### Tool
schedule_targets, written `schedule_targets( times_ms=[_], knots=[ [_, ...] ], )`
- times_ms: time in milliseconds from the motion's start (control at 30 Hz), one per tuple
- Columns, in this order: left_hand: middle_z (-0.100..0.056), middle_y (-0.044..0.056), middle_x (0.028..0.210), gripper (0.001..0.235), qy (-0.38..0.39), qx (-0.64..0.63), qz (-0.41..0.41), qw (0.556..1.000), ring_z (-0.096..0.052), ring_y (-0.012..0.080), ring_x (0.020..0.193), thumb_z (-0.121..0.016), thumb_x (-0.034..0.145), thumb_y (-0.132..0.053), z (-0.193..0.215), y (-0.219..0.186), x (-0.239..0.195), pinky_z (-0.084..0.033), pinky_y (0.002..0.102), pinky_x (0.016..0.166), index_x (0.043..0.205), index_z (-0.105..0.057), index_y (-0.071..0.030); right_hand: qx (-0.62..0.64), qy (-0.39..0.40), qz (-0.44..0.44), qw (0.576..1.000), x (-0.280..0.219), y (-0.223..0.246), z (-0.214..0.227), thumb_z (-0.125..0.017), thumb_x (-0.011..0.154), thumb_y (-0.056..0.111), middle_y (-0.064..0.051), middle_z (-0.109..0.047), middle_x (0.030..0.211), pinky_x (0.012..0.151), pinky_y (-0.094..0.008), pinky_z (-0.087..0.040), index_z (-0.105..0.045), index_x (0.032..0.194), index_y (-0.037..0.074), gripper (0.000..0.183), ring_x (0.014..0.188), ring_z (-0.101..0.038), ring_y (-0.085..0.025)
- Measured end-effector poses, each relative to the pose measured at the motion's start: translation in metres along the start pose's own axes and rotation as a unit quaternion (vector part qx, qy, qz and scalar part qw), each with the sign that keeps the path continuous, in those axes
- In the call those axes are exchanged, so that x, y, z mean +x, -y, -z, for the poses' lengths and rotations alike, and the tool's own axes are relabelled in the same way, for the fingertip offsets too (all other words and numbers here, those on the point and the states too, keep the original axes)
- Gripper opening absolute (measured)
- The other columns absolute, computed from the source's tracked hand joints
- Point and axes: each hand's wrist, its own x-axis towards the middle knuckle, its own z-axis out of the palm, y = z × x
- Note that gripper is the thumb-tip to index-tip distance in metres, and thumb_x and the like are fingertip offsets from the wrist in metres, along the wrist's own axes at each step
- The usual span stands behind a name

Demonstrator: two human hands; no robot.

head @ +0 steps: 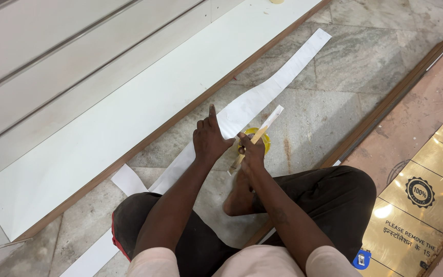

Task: The person sits on the floor and uses a small brush to apply a white adhesive from a yellow container onto a long white strip of material. The person repeatedly dips the brush into the container and spreads the glue along the strip.

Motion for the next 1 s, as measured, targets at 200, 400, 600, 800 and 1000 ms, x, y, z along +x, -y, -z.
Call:
schedule_targets(
  times_ms=[200, 400, 600, 800, 1000],
  knots=[
    [-0.062, 0.018, 0.120, 0.132, 0.010, 0.002, -0.001, 1.000, -0.058, 0.0334, 0.113, -0.094, 0.062, -0.043, -0.004, 0.002, 0.000, -0.054, 0.045, 0.089, 0.159, -0.015, -0.001, 0.015, -0.019, 0.008, 1.000, 0.010, -0.007, -0.003, -0.079, 0.086, 0.002, -0.002, -0.061, 0.082, 0.051, -0.025, -0.043, -0.052, 0.098, 0.011, 0.031, 0.067, -0.059, -0.013],
    [-0.059, 0.019, 0.128, 0.136, 0.007, 0.027, -0.005, 1.000, -0.056, 0.0343, 0.117, -0.094, 0.060, -0.053, -0.005, 0.005, 0.000, -0.052, 0.046, 0.089, 0.160, -0.016, -0.002, 0.044, -0.033, 0.012, 0.998, 0.014, -0.006, -0.011, -0.078, 0.083, -0.003, -0.005, -0.062, 0.082, 0.050, -0.026, -0.045, -0.048, 0.096, 0.012, 0.036, 0.064, -0.059, -0.014],
    [-0.044, 0.026, 0.144, 0.140, 0.007, 0.042, 0.049, 0.998, -0.050, 0.0394, 0.123, -0.093, 0.053, -0.071, 0.022, 0.009, -0.008, -0.049, 0.051, 0.092, 0.153, -0.021, -0.005, 0.049, -0.020, 0.017, 0.998, 0.018, -0.005, -0.020, -0.076, 0.084, -0.004, -0.008, -0.063, 0.083, 0.049, -0.026, -0.043, -0.048, 0.098, 0.011, 0.035, 0.064, -0.059, -0.014],
    [-0.054, 0.026, 0.137, 0.127, 0.049, -0.112, 0.131, 0.984, -0.062, 0.0377, 0.118, -0.089, 0.065, -0.057, 0.020, 0.019, -0.020, -0.056, 0.046, 0.091, 0.160, -0.021, -0.005, 0.073, -0.028, 0.019, 0.997, 0.027, -0.007, -0.020, -0.074, 0.084, -0.007, -0.008, -0.063, 0.084, 0.050, -0.026, -0.044, -0.044, 0.096, 0.013, 0.038, 0.066, -0.060, -0.014],
    [-0.072, 0.025, 0.110, 0.105, 0.113, -0.120, 0.150, 0.975, -0.071, 0.0379, 0.105, -0.088, 0.071, -0.050, 0.037, 0.075, -0.040, -0.056, 0.047, 0.091, 0.152, -0.036, -0.009, 0.060, -0.054, 0.033, 0.996, 0.061, 0.001, -0.004, -0.074, 0.084, -0.012, -0.008, -0.061, 0.082, 0.049, -0.027, -0.041, -0.044, 0.099, 0.010, 0.040, 0.064, -0.058, -0.016]
  ],
)
